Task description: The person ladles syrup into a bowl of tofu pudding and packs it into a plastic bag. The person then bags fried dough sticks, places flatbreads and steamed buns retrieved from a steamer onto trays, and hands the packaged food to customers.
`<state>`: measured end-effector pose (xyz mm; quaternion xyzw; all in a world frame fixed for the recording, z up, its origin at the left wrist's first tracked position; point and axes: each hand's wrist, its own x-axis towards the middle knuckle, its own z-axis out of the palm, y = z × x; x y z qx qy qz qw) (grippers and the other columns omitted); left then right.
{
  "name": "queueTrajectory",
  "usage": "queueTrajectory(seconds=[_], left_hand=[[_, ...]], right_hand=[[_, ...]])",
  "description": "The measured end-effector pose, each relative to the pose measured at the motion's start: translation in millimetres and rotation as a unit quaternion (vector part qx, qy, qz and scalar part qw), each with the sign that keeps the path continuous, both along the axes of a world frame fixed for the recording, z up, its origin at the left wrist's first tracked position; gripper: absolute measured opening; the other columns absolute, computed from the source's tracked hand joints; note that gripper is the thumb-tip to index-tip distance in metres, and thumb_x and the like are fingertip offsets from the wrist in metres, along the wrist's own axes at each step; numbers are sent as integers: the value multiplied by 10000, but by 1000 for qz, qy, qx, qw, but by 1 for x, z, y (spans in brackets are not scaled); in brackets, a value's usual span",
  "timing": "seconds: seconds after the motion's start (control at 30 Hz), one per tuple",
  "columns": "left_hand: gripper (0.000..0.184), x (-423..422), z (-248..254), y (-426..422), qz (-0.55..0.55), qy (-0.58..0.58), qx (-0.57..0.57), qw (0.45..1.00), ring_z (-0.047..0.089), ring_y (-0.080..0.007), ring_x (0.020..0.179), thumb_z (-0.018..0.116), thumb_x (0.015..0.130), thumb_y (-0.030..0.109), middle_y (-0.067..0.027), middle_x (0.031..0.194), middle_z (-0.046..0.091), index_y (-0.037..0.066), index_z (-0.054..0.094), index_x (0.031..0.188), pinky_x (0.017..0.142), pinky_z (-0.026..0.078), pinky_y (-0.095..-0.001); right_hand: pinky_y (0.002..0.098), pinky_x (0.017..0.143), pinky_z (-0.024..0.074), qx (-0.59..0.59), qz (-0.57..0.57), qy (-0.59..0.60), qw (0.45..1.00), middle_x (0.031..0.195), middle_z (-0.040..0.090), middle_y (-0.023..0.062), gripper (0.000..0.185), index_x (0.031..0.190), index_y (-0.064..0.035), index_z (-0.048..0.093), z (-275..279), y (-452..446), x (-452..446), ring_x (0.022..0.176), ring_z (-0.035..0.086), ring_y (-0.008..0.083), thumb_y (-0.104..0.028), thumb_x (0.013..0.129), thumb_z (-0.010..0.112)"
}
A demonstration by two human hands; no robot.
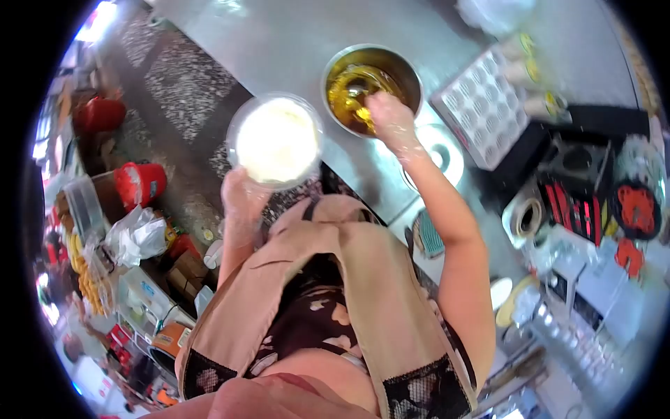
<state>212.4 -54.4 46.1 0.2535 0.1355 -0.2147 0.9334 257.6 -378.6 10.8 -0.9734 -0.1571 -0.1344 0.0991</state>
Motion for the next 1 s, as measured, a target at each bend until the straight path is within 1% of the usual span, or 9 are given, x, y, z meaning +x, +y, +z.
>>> queueTrajectory(seconds=[0.07,0.1,0.2,0.3,0.47,0.67,0.77,0.87,1.0], left_hand=[[589,-4,-17,10,12,32,45,998,526,-337,1160,640,758,174,-205,1281,529,-90,471,1256,972,440,-484],[558,-8,-33,15,39,63,57,996,538,-334,1141,634,761,164,-200,1265,542,-89,491,1237,942,462,-488],[572,-3,-12,5,-11,-10,15,1000,495,-283,1195,613,809,179,-152,1299,520,-22,443,1317,1005,409,-440],[671,7,12,-9,-43,-75,-24,996,453,-301,1248,604,807,236,-170,1378,447,-14,368,1384,1075,325,-465],[676,12,15,-6,-43,-93,-24,994,440,-308,1263,561,814,224,-188,1381,435,-19,329,1401,1041,369,-482],[647,12,4,-2,-23,-88,-37,995,442,-300,1262,544,832,200,-182,1378,434,-15,323,1401,1029,386,-479],[607,11,2,0,-17,-89,-50,995,453,-290,1251,531,846,181,-175,1361,450,-16,337,1387,1023,395,-472],[567,8,7,1,-10,-85,-54,995,476,-278,1228,522,857,167,-165,1343,467,-16,357,1367,1008,415,-461],[543,8,-2,2,-11,-87,-72,994,511,-270,1188,532,858,168,-159,1318,485,-11,379,1347,981,447,-446]], right_hand=[[422,753,492,27,-10,-33,999,929,584,164,168,932,-25,576,10,-10,7,886,580,343,-36,768,547],[435,761,492,28,-69,41,996,956,585,177,201,975,-13,579,26,-6,6,893,579,358,-31,778,539],[455,679,512,-25,-96,115,988,1025,538,173,274,1056,-15,559,31,-16,-21,907,581,375,20,792,494],[423,686,496,-8,-6,71,997,885,549,163,188,943,-10,585,19,-9,-28,802,570,354,26,772,517],[427,650,476,-3,-33,10,999,835,547,169,136,885,-6,579,21,-3,6,784,564,362,21,770,511],[453,669,488,-93,-60,151,982,854,543,176,81,790,-14,600,44,-9,-29,769,588,380,-7,789,519],[441,656,485,28,30,65,997,846,554,167,101,847,-33,608,31,8,-22,746,585,360,-7,793,527],[429,659,490,-17,5,40,999,845,557,156,122,887,-33,592,4,3,5,758,585,350,6,796,521],[426,647,498,-67,-73,53,994,854,557,170,73,859,-1,569,22,-6,6,754,588,363,-4,814,512]])
